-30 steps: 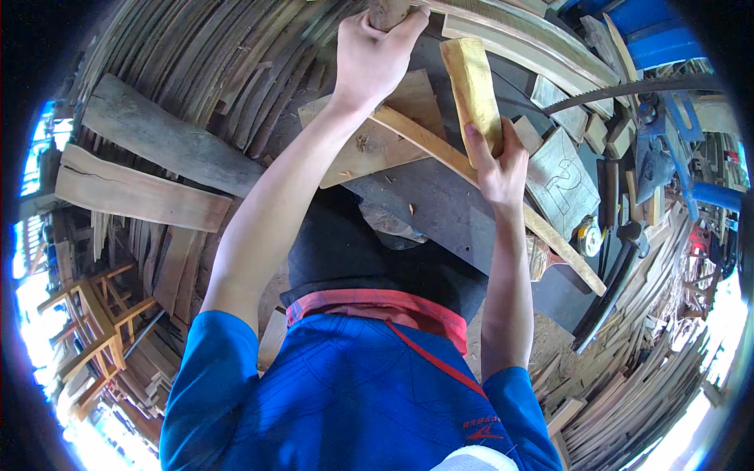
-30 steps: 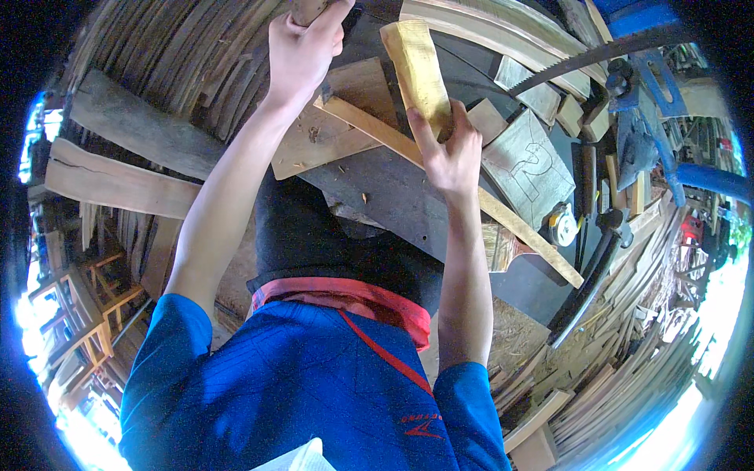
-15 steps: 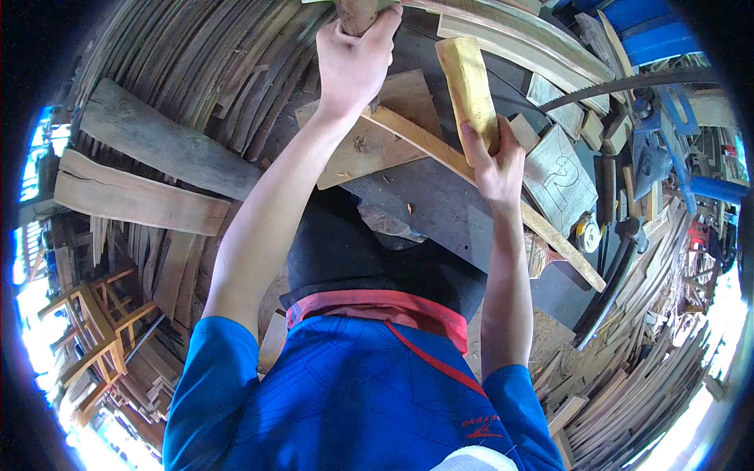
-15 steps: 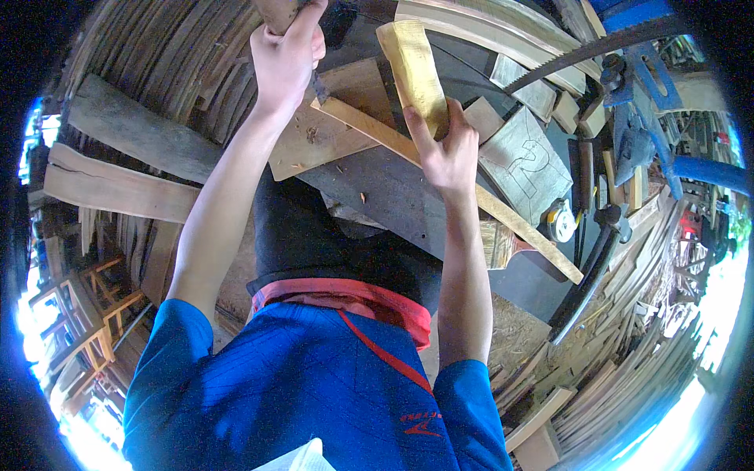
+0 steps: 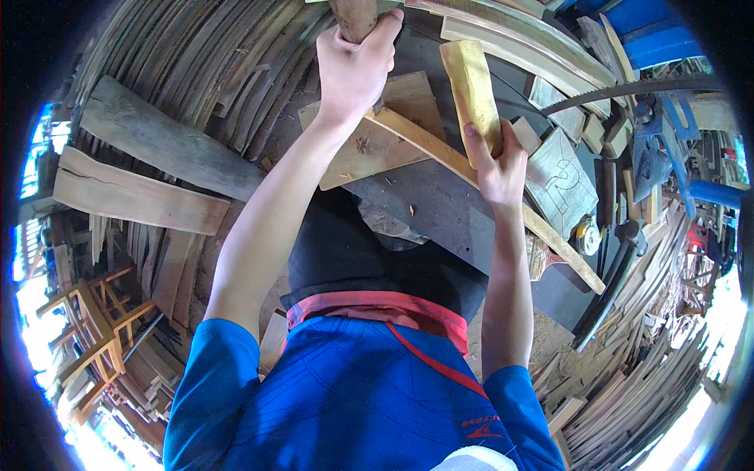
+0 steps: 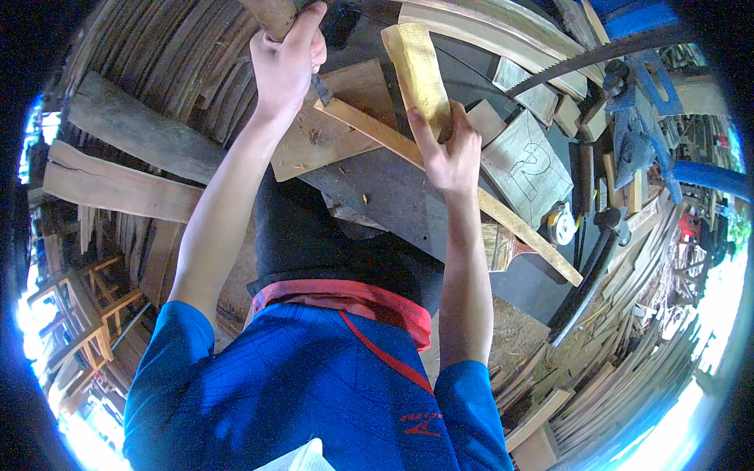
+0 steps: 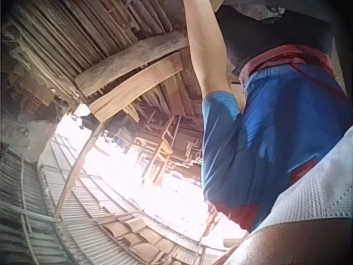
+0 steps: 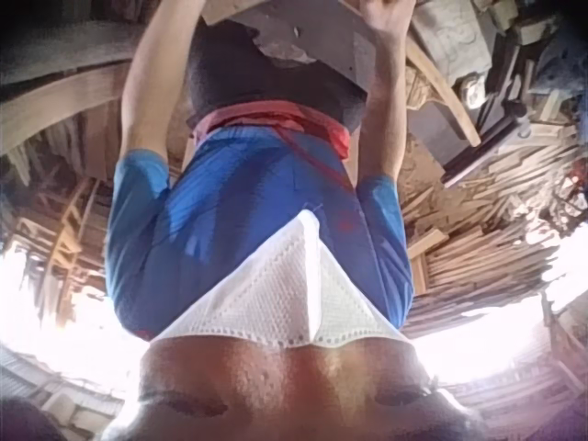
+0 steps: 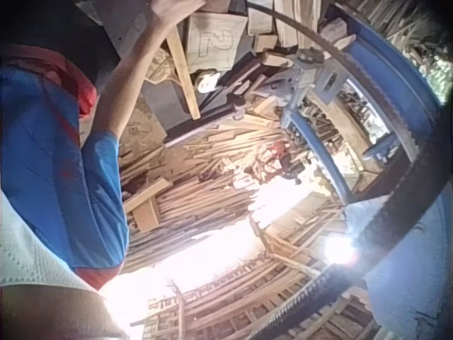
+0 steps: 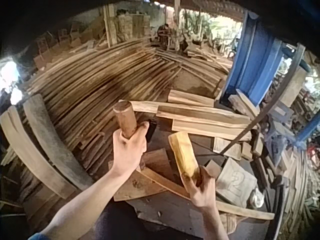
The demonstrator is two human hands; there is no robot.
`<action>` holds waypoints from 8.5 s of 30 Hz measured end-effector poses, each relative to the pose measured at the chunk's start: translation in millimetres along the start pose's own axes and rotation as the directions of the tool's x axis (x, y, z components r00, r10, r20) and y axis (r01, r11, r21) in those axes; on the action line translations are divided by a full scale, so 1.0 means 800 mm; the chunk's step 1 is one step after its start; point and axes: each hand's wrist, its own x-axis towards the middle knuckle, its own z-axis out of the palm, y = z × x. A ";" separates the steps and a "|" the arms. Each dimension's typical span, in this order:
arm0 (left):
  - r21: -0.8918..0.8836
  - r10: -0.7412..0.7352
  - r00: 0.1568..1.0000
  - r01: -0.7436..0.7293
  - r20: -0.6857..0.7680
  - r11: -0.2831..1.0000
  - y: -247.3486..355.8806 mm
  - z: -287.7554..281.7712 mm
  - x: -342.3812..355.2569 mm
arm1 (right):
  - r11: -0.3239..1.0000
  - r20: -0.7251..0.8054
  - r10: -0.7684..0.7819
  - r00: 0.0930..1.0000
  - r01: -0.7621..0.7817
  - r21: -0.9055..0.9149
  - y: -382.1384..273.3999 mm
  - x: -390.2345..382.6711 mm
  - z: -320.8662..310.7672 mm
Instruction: Using a chisel and a wooden mallet to carve or shape a piece of wood on a workbench.
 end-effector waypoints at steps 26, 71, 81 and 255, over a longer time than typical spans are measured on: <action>0.029 0.037 0.999 -0.037 0.002 0.999 0.001 0.003 -0.008 | 0.999 0.029 0.002 1.000 -0.001 -0.033 -0.004 0.000 -0.002; -0.130 0.052 0.999 -0.052 -0.005 0.990 0.006 -0.011 -0.007 | 1.000 0.007 -0.016 1.000 0.016 -0.018 -0.008 0.000 -0.001; -0.128 0.059 0.998 -0.060 -0.007 0.990 0.008 -0.009 -0.010 | 0.998 0.025 0.000 1.000 0.002 -0.062 -0.008 0.001 -0.004; -0.226 0.115 0.993 -0.109 0.012 0.968 0.006 -0.078 -0.081 | 0.785 0.075 0.296 0.952 -0.287 0.548 -0.006 -0.015 -0.001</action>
